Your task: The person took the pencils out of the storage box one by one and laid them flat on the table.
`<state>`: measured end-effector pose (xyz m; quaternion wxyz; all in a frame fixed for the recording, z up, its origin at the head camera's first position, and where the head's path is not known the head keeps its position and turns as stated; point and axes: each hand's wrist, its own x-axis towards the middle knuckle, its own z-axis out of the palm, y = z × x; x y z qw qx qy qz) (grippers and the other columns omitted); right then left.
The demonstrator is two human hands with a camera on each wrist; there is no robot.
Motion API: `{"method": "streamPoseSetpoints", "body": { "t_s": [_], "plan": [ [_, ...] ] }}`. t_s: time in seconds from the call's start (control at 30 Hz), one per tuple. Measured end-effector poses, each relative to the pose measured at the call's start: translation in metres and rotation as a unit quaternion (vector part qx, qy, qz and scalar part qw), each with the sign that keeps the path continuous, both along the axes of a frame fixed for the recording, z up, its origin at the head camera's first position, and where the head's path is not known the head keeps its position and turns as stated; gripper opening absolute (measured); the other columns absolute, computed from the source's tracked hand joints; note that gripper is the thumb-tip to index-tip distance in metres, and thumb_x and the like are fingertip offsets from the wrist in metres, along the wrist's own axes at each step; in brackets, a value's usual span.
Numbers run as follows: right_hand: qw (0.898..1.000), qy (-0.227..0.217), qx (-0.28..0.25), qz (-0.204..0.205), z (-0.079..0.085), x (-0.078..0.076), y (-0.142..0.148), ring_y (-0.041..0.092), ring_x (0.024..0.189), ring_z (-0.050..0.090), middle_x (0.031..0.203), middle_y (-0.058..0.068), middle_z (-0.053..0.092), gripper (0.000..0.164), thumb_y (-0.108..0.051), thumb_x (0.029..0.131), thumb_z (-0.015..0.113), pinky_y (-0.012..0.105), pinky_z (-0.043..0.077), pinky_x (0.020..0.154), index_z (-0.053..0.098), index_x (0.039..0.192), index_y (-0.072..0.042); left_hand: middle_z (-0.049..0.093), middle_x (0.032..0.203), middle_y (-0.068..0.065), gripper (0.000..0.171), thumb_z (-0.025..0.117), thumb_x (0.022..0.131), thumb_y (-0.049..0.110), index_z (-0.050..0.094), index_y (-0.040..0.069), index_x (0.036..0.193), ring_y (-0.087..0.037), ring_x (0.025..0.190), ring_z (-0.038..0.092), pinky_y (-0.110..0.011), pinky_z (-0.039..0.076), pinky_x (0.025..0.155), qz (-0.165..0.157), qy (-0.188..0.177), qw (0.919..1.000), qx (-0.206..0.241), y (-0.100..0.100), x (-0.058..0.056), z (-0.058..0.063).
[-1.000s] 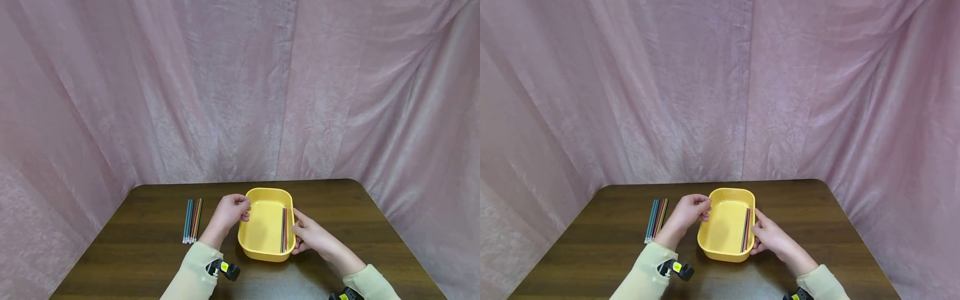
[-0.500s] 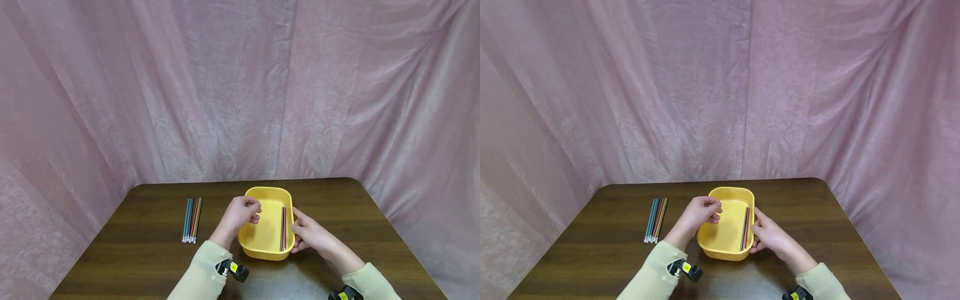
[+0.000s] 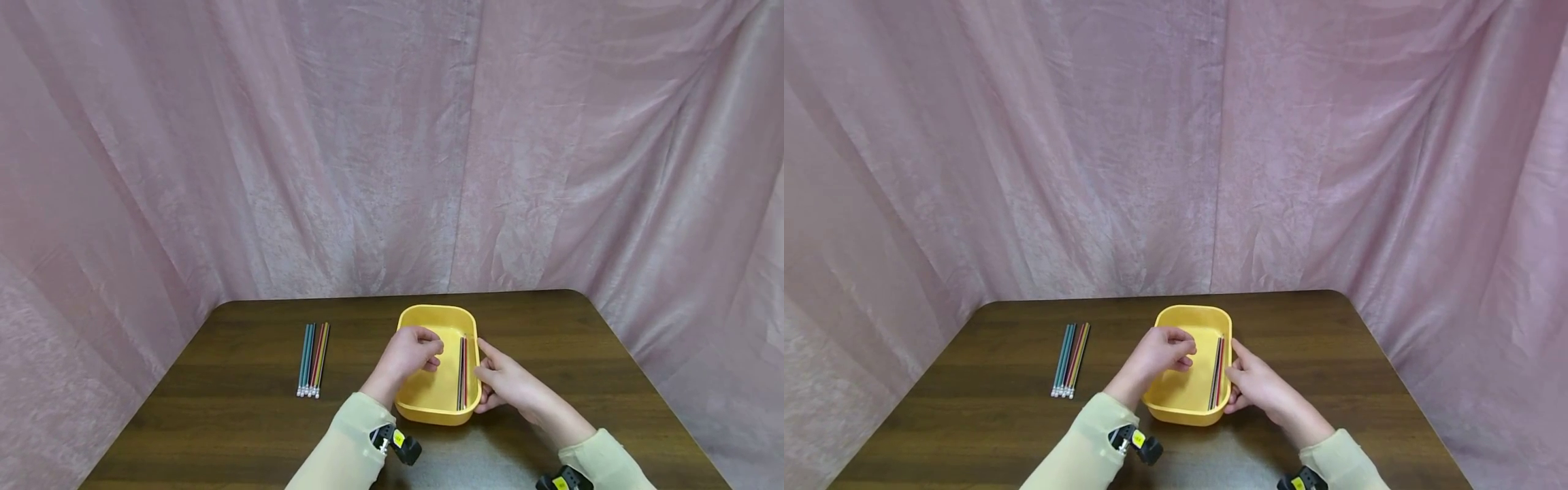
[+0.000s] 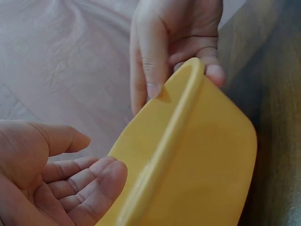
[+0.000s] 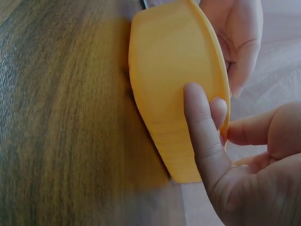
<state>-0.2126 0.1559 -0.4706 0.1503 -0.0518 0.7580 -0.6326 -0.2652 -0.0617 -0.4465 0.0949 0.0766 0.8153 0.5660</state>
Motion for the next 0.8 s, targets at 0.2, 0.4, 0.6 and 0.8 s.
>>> {"method": "streamPoseSetpoints", "body": {
  "t_s": [0.2,0.4,0.6,0.8],
  "plan": [
    [1.000,-0.001,-0.001,0.001,0.001,0.001,0.001,0.026,0.072,0.060,0.103,0.023,0.050,0.075,-0.001,0.111,0.050,0.046,0.067,0.068,0.007,0.173,0.005,0.077,0.095,-0.019,0.013,0.074,0.099,0.008,0.078,-0.002,0.106,-0.019,0.073,0.075,-0.035,0.066,0.072,0.001,-0.006,0.9998,-0.019,0.008,-0.001,-0.007],
    [1.000,-0.003,-0.001,-0.002,0.000,0.001,0.001,0.026,0.072,0.060,0.104,0.022,0.050,0.076,-0.001,0.111,0.051,0.046,0.066,0.068,0.007,0.173,0.004,0.076,0.087,-0.013,0.009,0.075,0.100,0.008,0.079,-0.001,0.101,-0.019,0.070,0.074,-0.037,0.066,0.071,0.006,-0.017,0.9994,-0.030,0.013,-0.003,-0.018],
    [1.000,-0.002,-0.005,-0.002,0.000,0.003,0.001,0.026,0.073,0.060,0.104,0.023,0.050,0.076,0.000,0.111,0.051,0.046,0.067,0.068,0.008,0.173,0.004,0.074,0.081,-0.010,0.007,0.076,0.099,0.007,0.078,0.000,0.096,-0.019,0.068,0.073,-0.036,0.066,0.069,0.008,-0.023,0.9990,-0.036,0.018,-0.001,-0.025],
    [1.000,0.000,-0.008,0.007,0.000,0.003,0.002,0.025,0.073,0.060,0.105,0.023,0.051,0.075,0.000,0.111,0.050,0.045,0.067,0.068,0.008,0.174,0.002,0.073,0.076,-0.010,0.010,0.076,0.098,0.006,0.077,-0.001,0.092,-0.019,0.066,0.073,-0.035,0.065,0.068,-0.011,-0.016,0.9985,-0.051,0.025,0.002,-0.026]
  ]
}}
